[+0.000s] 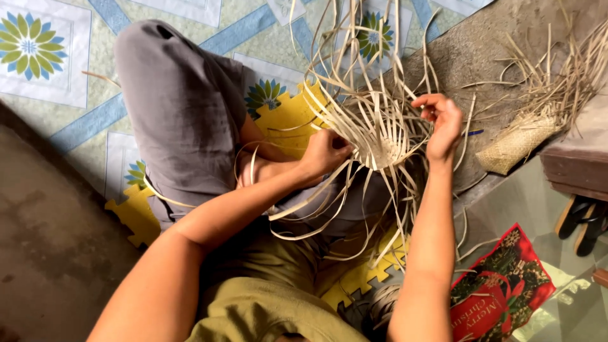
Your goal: Weaving thin strips of material to create a circular base for a basket or hat
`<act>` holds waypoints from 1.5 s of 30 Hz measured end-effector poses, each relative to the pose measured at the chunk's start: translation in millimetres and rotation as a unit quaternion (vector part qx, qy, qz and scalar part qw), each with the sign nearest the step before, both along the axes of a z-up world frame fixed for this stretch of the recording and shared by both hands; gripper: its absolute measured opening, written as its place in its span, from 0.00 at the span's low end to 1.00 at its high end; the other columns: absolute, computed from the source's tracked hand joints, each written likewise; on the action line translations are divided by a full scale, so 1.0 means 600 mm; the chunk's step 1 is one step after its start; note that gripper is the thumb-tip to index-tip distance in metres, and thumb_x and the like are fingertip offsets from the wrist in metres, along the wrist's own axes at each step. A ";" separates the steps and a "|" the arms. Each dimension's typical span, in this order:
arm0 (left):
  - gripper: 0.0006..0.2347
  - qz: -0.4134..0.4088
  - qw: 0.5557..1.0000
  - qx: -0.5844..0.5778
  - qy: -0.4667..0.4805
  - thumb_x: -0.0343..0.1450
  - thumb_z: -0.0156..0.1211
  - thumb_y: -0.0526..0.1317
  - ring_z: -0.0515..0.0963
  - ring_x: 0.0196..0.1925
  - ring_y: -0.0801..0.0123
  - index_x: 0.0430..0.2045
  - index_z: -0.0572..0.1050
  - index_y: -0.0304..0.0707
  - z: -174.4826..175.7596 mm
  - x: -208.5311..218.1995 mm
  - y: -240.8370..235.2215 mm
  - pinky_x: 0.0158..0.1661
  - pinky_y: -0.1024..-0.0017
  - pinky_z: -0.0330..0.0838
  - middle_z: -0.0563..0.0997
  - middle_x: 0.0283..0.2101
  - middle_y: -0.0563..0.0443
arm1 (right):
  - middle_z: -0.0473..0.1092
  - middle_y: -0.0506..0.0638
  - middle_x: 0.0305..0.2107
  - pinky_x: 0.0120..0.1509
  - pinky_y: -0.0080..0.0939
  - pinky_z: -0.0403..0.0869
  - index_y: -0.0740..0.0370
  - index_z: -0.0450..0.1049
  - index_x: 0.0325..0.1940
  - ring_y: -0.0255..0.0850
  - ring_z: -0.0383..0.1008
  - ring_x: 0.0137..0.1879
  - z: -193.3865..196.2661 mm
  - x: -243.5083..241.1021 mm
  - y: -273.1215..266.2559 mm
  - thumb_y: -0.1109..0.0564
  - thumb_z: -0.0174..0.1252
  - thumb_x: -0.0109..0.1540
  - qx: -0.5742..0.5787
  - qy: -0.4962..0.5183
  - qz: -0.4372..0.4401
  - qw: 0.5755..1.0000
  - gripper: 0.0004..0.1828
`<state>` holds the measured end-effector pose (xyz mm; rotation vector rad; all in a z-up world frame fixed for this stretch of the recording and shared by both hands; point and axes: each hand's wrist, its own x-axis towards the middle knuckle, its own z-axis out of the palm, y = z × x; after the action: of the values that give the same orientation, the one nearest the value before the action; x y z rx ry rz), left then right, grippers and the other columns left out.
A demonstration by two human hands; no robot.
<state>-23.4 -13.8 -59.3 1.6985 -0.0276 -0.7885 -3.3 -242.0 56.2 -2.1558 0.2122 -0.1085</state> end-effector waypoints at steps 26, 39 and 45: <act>0.11 -0.005 0.999 0.030 0.030 0.61 0.71 0.44 0.86 0.43 0.50 0.30 0.85 0.39 -0.064 -0.022 -0.013 0.42 0.58 0.79 0.87 0.33 0.45 | 0.56 0.51 0.66 0.67 0.74 0.58 0.47 0.79 0.49 0.58 0.59 0.66 -0.019 0.006 0.025 0.48 0.60 0.63 -0.313 0.230 0.240 0.890 0.12; 0.19 -0.014 0.984 -0.015 0.178 0.62 0.61 0.55 0.85 0.43 0.51 0.34 0.85 0.40 0.007 -0.022 -0.013 0.45 0.53 0.76 0.85 0.34 0.42 | 0.65 0.59 0.60 0.64 0.64 0.71 0.56 0.78 0.39 0.68 0.71 0.60 -0.076 -0.007 -0.027 0.53 0.65 0.59 -0.160 0.180 0.247 0.939 0.08; 0.18 0.024 0.983 -0.038 0.177 0.59 0.69 0.48 0.84 0.38 0.56 0.34 0.84 0.34 0.085 -0.022 -0.020 0.41 0.62 0.76 0.83 0.31 0.42 | 0.67 0.62 0.59 0.66 0.63 0.69 0.56 0.77 0.32 0.71 0.69 0.62 -0.085 -0.016 -0.024 0.51 0.68 0.57 -0.144 0.178 0.225 0.947 0.09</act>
<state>-36.9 -26.1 -8.6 1.4624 0.2257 -1.0306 -12.7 -256.7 5.2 -2.4476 -0.1043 0.5465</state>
